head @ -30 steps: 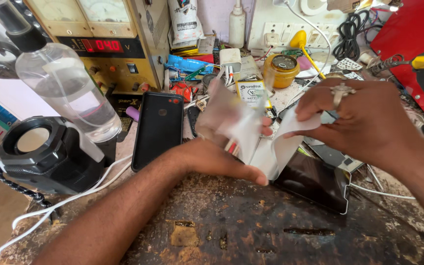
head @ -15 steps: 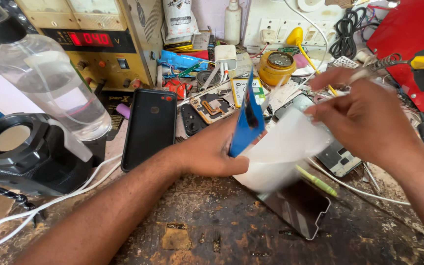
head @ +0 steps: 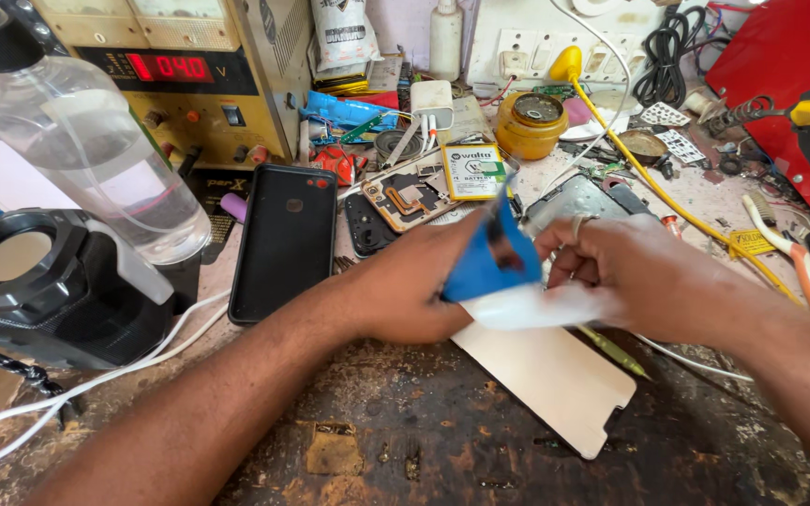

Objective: The person removes protective films from a smartphone display assembly. They peel off a blue backing film from the rear, then remove a white front protective film, and finally detach a thin orange ribbon cable from the display edge.

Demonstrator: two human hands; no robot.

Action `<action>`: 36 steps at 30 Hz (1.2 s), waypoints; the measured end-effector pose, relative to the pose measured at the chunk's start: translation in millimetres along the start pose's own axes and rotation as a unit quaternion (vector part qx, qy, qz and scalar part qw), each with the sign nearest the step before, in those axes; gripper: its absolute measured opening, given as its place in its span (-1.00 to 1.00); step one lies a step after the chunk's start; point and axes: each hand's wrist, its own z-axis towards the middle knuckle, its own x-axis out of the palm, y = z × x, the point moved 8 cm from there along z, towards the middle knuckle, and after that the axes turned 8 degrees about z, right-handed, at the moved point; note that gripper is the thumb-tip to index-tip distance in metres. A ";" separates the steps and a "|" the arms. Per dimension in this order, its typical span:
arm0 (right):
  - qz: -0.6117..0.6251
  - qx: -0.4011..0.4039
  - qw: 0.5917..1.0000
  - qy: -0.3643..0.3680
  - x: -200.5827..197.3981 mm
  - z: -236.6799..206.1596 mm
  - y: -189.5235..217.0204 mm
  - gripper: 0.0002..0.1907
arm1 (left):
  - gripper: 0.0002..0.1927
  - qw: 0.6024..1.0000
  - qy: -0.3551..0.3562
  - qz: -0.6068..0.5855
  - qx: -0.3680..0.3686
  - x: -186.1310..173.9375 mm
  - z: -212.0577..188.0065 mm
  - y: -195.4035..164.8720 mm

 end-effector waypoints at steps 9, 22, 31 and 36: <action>0.117 -0.037 0.975 -0.184 -51.6 2.7 -38.3 -0.76 | -0.36 0.988 0.025 -0.076 -0.130 9.9 -1.0 32.0; -0.234 -0.027 0.914 -0.329 -64.8 8.7 -43.0 -0.75 | -0.27 0.961 -0.020 -0.211 -0.179 5.1 -2.5 36.9; 0.053 -0.238 0.962 -0.126 -9.1 -18.3 42.9 -0.70 | -0.55 0.942 -0.048 -0.191 -0.271 11.0 -5.9 62.0; 0.005 -0.392 0.911 -0.127 10.2 -31.0 62.0 -0.64 | -0.52 0.939 -0.075 -0.261 -0.210 7.4 -0.1 53.9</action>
